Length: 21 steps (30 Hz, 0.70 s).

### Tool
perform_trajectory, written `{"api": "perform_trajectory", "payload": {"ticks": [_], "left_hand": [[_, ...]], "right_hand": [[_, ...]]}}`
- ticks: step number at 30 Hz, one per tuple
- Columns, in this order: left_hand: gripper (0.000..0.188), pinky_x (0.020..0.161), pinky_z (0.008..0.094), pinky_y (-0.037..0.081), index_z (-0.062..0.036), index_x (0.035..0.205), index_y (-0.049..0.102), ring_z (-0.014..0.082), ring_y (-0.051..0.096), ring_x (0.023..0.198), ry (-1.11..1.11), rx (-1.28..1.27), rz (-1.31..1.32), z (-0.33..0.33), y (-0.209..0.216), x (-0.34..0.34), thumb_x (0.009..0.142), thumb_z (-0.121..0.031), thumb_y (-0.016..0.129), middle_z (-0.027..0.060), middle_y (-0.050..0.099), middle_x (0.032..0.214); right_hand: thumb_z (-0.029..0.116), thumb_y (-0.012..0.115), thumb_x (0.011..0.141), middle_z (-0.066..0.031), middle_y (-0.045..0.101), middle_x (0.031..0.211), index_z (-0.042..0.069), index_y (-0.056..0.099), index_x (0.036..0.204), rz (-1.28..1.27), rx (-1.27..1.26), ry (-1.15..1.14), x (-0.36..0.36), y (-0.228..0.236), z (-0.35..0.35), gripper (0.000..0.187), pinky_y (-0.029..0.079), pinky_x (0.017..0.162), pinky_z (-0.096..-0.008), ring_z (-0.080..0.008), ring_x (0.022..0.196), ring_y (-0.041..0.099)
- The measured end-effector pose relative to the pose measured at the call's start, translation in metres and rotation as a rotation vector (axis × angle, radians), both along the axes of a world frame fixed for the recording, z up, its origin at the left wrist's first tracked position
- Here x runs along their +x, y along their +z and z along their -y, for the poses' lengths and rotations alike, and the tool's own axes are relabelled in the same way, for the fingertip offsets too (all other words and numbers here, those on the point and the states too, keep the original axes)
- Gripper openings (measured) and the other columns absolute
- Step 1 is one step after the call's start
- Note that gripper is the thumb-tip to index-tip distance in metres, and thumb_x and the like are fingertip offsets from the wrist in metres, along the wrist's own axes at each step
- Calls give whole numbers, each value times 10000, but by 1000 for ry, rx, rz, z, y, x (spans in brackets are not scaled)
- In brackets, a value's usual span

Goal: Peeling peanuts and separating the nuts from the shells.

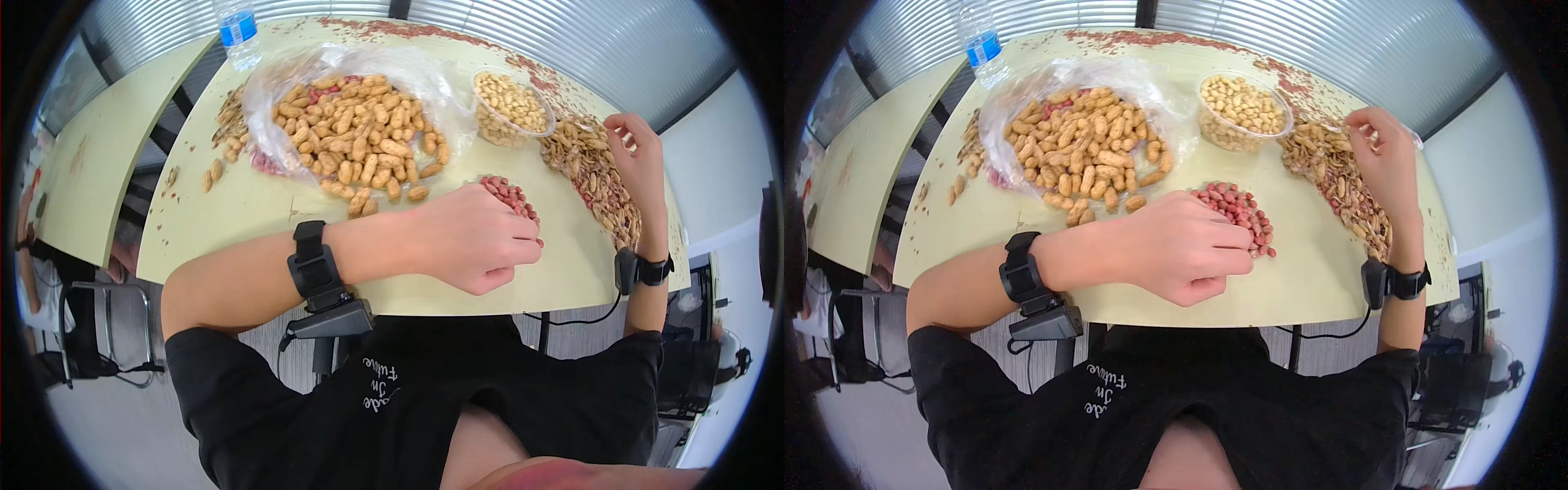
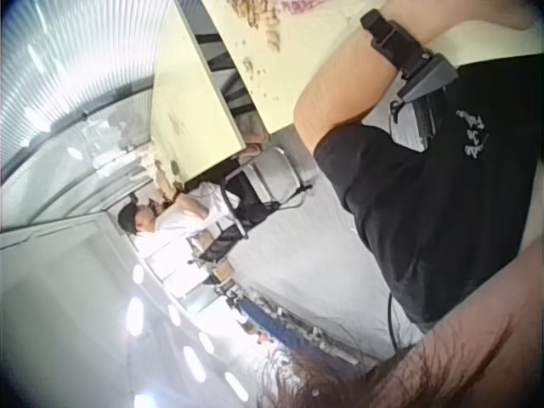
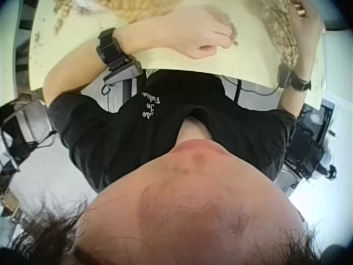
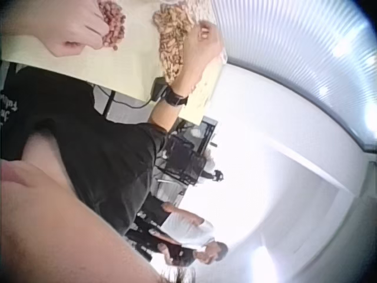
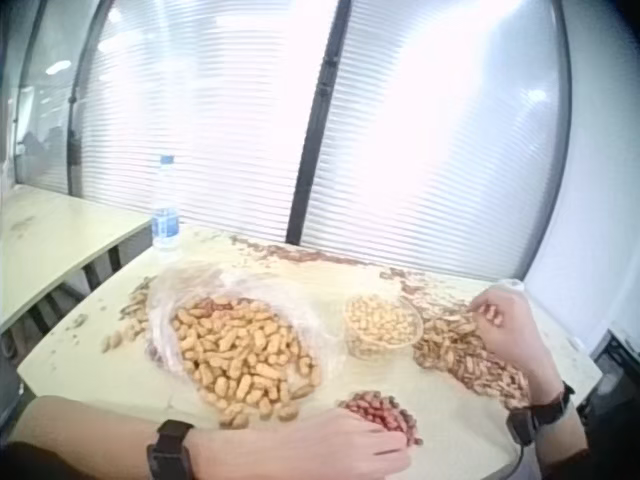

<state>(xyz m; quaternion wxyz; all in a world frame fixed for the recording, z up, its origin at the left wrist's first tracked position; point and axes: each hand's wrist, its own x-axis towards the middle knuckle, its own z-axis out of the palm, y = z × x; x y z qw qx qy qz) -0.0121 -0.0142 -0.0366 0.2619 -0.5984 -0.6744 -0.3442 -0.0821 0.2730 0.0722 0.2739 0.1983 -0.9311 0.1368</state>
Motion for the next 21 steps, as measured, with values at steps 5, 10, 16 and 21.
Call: {"api": "perform_trajectory", "payload": {"ticks": [5, 10, 16, 21], "left_hand": [[119, 524, 380, 457, -101, 789, 580, 231, 573, 622, 7, -27, -13, 3, 0, 1, 700, -107, 659, 35, 518, 749], [128, 541, 389, 464, -98, 770, 569, 239, 585, 660, -26, 21, -44, 0, -4, -1, 684, -119, 661, 39, 516, 745], [150, 527, 392, 455, -96, 719, 548, 251, 582, 648, -76, -38, -34, -1, -6, 1, 640, -149, 664, 47, 517, 719], [152, 502, 403, 442, -89, 657, 537, 269, 575, 593, -90, -127, 9, 4, -1, 5, 617, -167, 662, 54, 504, 650]], "right_hand": [[-48, 564, 871, -78, 682, 883, 4, 658, 923, 128, -136, 541, 27, 7, 92, 119, 487, 729, -333, -193, 790, 624], [-69, 535, 828, -123, 662, 851, -15, 634, 897, 401, 0, 883, 28, 11, 159, 132, 501, 746, -357, -282, 806, 647], [-20, 536, 863, -115, 679, 870, -18, 637, 936, 470, 0, 986, -7, -7, 212, 124, 504, 746, -355, -242, 807, 644], [22, 560, 919, -81, 683, 964, -7, 642, 1003, 544, 174, 888, -34, -4, 249, 120, 504, 836, -334, -205, 939, 641]]}}
